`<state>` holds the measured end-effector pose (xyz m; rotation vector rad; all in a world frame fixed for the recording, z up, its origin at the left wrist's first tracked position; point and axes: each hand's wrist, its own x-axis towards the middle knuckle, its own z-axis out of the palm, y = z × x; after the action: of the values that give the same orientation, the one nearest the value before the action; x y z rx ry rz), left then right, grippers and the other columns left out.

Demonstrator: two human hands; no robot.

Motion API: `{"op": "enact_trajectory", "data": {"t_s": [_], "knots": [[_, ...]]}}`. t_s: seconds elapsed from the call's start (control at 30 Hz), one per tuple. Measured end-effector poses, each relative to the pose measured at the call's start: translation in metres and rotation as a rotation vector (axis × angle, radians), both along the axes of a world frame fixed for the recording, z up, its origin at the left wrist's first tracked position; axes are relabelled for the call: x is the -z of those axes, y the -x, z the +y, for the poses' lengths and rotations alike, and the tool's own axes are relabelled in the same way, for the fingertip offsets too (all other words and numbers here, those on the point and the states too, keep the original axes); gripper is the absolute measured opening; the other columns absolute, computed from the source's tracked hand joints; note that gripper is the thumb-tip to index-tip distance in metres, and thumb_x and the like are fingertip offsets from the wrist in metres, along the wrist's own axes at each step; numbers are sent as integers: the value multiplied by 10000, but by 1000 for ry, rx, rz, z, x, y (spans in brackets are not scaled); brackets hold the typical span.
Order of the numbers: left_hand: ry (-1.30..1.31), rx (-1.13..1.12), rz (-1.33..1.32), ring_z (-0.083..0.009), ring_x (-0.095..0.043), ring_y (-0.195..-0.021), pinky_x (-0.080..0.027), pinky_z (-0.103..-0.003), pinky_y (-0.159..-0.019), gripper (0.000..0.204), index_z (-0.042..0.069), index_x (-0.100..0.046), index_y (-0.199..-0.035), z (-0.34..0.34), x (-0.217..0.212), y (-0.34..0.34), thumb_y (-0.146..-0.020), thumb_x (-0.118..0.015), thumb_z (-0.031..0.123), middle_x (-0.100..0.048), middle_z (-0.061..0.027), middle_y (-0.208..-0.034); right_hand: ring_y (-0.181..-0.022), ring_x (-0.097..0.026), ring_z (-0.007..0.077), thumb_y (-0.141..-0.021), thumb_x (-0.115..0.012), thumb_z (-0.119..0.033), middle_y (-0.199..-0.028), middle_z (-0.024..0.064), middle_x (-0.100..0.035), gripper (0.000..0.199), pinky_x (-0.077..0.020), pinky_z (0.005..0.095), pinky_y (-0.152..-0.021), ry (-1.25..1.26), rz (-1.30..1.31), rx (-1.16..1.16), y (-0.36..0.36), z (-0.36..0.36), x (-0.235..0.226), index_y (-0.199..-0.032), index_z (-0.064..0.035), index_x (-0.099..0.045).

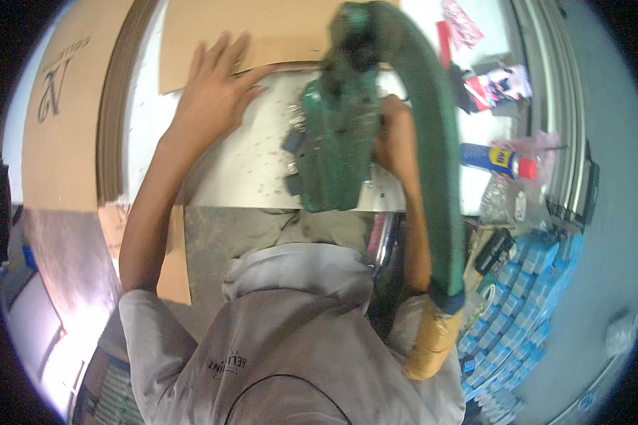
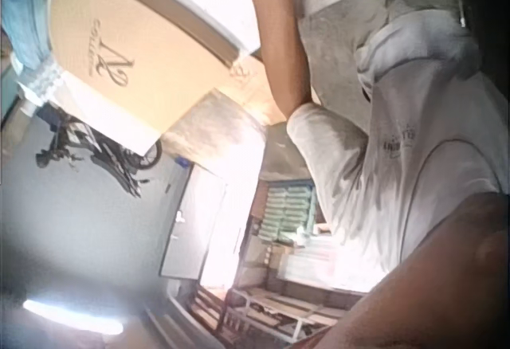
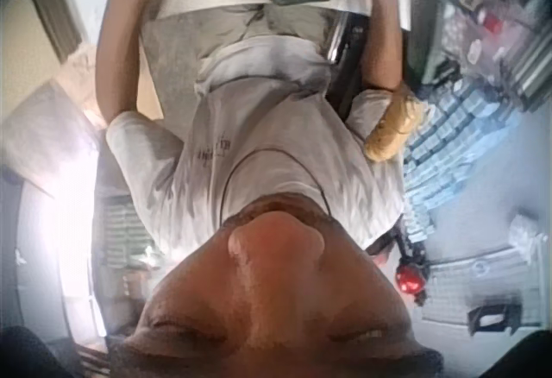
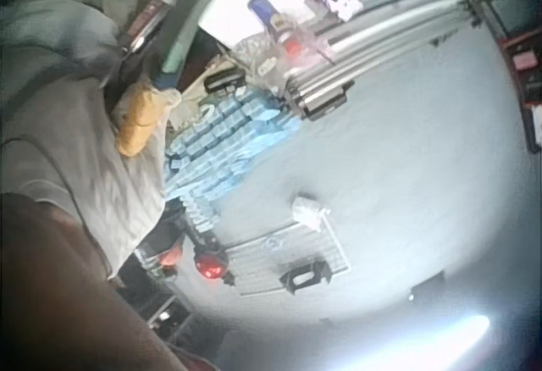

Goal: The person uses a green manual hole punch to create holes in individual sheets of brown cardboard. They repeatedly pick up a sheet, align it under the punch, press the handle to punch, and place the sheet aside. The process is repeated for multiple sheets throughout the clip.

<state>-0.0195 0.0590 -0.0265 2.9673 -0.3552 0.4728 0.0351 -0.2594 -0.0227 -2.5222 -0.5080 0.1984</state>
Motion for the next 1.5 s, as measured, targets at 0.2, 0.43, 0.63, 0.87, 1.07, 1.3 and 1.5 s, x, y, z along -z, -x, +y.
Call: {"op": "enact_trajectory", "data": {"t_s": [0.2, 0.43, 0.63, 0.87, 1.07, 1.3, 1.5], "knots": [[-12, 28, -28, -449, -540, -1325, -368, -543, -1177, 562, 284, -630, -1417, -7, 1, -10, -903, -593, 61, -587, -214, -1439, -891, -680, 144, -844, -766, -45, -1015, 110, -760, 251, -548, 338, -811, -251, -43, 2, 7, 16, -15, -1083, 13, -718], [40, 64, -88, -438, -597, -1214, -439, -513, -1109, 704, 333, -580, -1463, -20, 6, -20, -825, -634, 41, -649, -193, -1313, -919, -670, 142, -761, -825, -15, -981, 47, -756, 265, -520, 297, -858, -513, 137, 17, 9, 37, -37, -1012, 2, -740], [95, 71, -35, -429, -597, -1226, -472, -469, -1096, 595, 310, -627, -1415, -19, 2, -19, -876, -593, 61, -646, -198, -1313, -882, -691, 144, -813, -834, -46, -959, 48, -757, 272, -558, 304, -807, -516, 114, -7, -9, 18, 26, -1068, -11, -744], [104, 117, -113, -410, -652, -1167, -580, -457, -946, 442, 189, -693, -1309, -12, 7, -19, -895, -591, 70, -655, -205, -1280, -831, -716, 162, -859, -775, -59, -966, 83, -764, 222, -573, 308, -729, -415, 2, -51, -9, 29, 4, -1064, 16, -733], [336, 135, 106, -357, -714, -1039, -583, -433, -932, 385, 14, -745, -1114, -34, -20, -35, -765, -606, -68, -704, -187, -1225, -735, -679, 155, -910, -719, -96, -913, 81, -740, 193, -556, 300, -649, -931, 534, 356, -25, 43, 3, -1043, 44, -727], [594, 182, 3, -349, -675, -1031, -522, -452, -935, 265, -10, -761, -1060, -52, -14, -10, -810, -698, 51, -713, -174, -1064, -674, -644, 136, -928, -719, -96, -818, 72, -707, 137, -506, 274, -572, -688, 451, 388, -5, 36, -10, -927, 41, -737], [563, 149, -31, -298, -640, -1070, -473, -429, -968, 252, 25, -789, -993, -68, -2, -10, -816, -804, 203, -701, -117, -1076, -631, -634, 134, -919, -753, -134, -789, 55, -692, 177, -461, 268, -518, -508, 372, 348, -2, 15, -17, -926, 43, -745]]}}
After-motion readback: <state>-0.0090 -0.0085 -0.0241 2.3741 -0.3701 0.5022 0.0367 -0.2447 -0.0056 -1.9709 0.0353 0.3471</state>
